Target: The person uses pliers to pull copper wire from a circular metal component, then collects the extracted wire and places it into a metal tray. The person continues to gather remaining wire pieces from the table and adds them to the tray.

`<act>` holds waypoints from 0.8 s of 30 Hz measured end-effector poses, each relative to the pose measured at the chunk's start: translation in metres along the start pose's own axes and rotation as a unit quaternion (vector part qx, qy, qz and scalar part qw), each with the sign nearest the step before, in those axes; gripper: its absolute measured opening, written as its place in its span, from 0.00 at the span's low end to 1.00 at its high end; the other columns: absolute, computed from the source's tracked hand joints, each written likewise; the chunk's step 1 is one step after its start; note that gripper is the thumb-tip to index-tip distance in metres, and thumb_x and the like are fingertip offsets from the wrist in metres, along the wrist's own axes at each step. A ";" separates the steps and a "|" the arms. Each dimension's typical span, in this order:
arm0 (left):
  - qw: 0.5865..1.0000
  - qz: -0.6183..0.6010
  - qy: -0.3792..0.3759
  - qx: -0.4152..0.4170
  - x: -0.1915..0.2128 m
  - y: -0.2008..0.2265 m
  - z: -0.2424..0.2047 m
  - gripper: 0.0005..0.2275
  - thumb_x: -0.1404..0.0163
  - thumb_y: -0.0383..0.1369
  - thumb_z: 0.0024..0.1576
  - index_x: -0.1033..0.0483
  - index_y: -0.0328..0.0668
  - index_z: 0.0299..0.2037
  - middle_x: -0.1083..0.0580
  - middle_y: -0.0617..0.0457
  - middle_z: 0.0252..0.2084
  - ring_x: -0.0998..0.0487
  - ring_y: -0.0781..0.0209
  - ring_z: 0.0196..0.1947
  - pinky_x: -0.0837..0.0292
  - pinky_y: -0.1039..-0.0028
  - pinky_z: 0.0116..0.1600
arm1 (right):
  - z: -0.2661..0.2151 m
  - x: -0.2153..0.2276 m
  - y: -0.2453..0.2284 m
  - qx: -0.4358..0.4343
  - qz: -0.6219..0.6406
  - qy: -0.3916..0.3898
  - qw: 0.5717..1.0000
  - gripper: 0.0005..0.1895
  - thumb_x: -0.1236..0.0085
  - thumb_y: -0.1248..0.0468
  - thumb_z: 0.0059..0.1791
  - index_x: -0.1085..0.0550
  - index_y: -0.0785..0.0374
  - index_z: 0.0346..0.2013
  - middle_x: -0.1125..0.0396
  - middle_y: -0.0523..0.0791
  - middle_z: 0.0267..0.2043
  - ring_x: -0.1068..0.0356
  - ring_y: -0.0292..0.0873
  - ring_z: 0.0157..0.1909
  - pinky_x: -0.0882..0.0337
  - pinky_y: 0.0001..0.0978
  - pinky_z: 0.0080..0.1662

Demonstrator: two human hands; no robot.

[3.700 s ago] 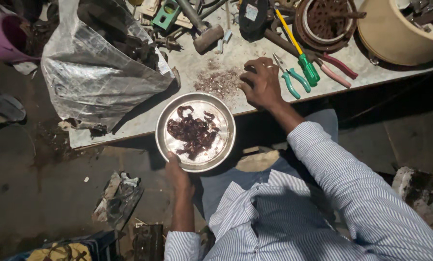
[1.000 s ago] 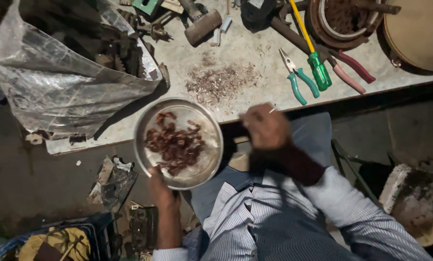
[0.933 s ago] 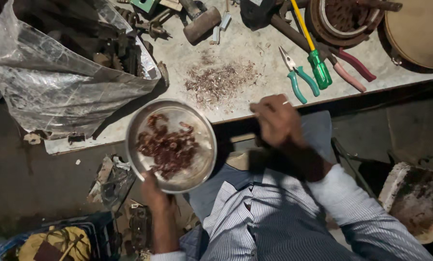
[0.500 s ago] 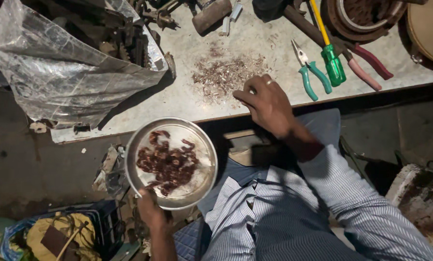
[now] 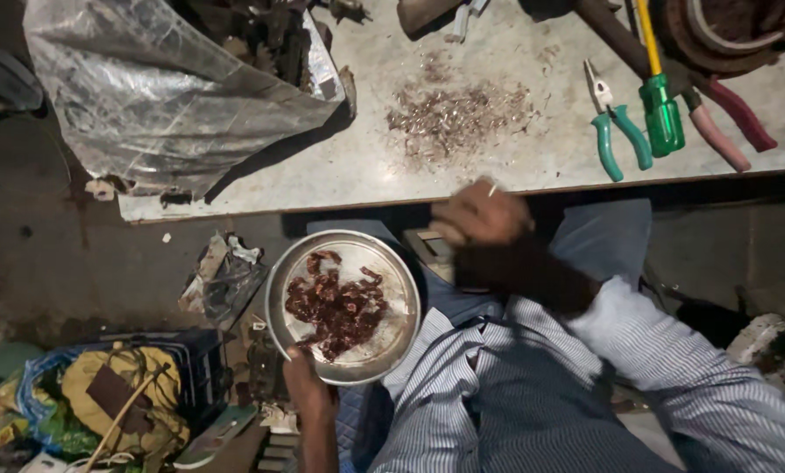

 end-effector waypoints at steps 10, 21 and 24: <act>0.993 0.113 0.025 -0.039 0.015 0.004 0.007 0.29 0.58 0.56 0.63 0.29 0.31 0.53 0.26 0.48 0.43 0.26 0.58 0.40 0.28 0.64 0.46 | -0.036 -0.097 0.045 -0.389 0.454 -0.095 0.796 0.24 0.40 0.58 0.51 0.29 0.67 0.58 0.25 0.48 0.53 0.25 0.33 0.49 0.27 0.24 0.50; 0.964 0.247 0.085 -0.041 -0.014 -0.001 0.015 0.30 0.60 0.57 0.63 0.26 0.30 0.53 0.23 0.44 0.46 0.24 0.56 0.44 0.29 0.65 0.49 | -0.030 -0.116 0.038 -0.484 0.480 -0.034 0.730 0.17 0.41 0.58 0.54 0.21 0.72 0.44 0.31 0.43 0.29 0.36 0.33 0.28 0.36 0.24 0.30; 0.977 0.200 0.003 -0.081 -0.027 0.001 0.017 0.31 0.62 0.57 0.64 0.26 0.30 0.55 0.23 0.44 0.47 0.23 0.56 0.44 0.28 0.65 0.49 | -0.033 -0.119 0.036 -0.471 0.473 -0.031 0.744 0.16 0.39 0.60 0.51 0.21 0.71 0.45 0.27 0.45 0.31 0.32 0.34 0.29 0.34 0.26 0.30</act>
Point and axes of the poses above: each hand's wrist, its own z-axis towards the middle knuckle, its own x-axis out of the back of the hand, y = z × x, the point moved 5 cm from there along z, towards the middle knuckle
